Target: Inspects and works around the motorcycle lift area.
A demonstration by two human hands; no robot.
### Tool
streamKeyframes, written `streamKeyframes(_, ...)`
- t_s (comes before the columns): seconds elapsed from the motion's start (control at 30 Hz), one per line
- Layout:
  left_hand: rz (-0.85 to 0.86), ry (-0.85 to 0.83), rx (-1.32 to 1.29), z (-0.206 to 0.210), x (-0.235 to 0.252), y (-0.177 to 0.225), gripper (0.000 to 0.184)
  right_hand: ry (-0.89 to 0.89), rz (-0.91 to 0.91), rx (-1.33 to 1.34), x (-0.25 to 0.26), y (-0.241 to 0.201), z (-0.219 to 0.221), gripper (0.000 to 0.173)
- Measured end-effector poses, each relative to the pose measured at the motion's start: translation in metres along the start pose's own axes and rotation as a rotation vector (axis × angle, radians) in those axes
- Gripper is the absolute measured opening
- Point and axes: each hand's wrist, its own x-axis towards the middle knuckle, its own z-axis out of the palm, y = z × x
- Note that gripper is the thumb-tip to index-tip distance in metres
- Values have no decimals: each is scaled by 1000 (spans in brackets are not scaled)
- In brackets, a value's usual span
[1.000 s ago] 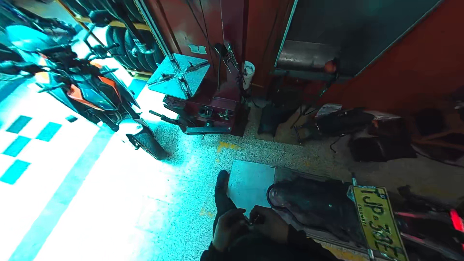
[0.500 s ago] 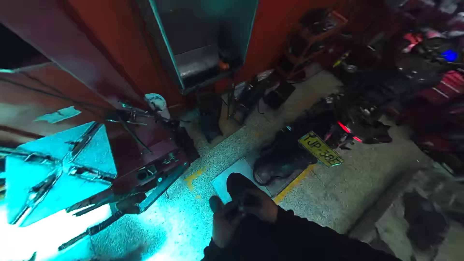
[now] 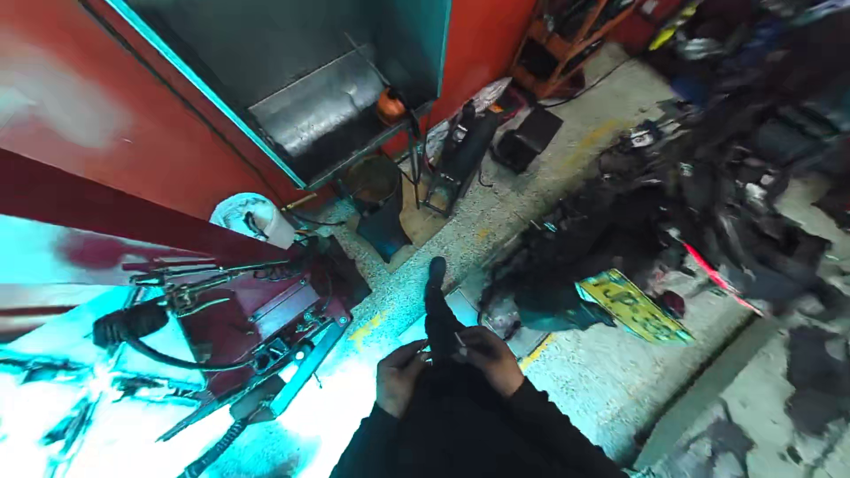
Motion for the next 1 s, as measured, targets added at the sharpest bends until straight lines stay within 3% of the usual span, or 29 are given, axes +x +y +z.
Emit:
streamKeyframes(0.1,-24,161,43,-10,83,19,28,-7,113,29,106,8,-19,36)
streamKeyframes(0.23,-150,362,273,-33,216,13,31,13,224,-73,258,16,-40,31)
streamKeyframes(0.43,-415,383,733,-77,439,-16,48,-19,360,-246,449,43,-55,29)
streamKeyframes(0.53,-426,432,715,-102,542,-56,45,-46,406,-330,542,60,-33,29)
streamKeyframes(0.67,-392,448,678,-127,651,-106,36,-37,382,-134,640,102,24,28)
streamKeyframes(0.8,-389,448,667,-155,695,-156,41,-30,375,-97,709,122,79,29)
streamKeyframes(0.87,-397,449,672,-156,694,-158,44,-18,358,-149,731,130,104,26)
streamKeyframes(0.93,-487,365,683,-138,685,-116,43,15,344,-263,745,130,125,24)
streamKeyframes(1.0,-686,218,672,-122,687,-60,44,8,356,-395,753,119,137,27)
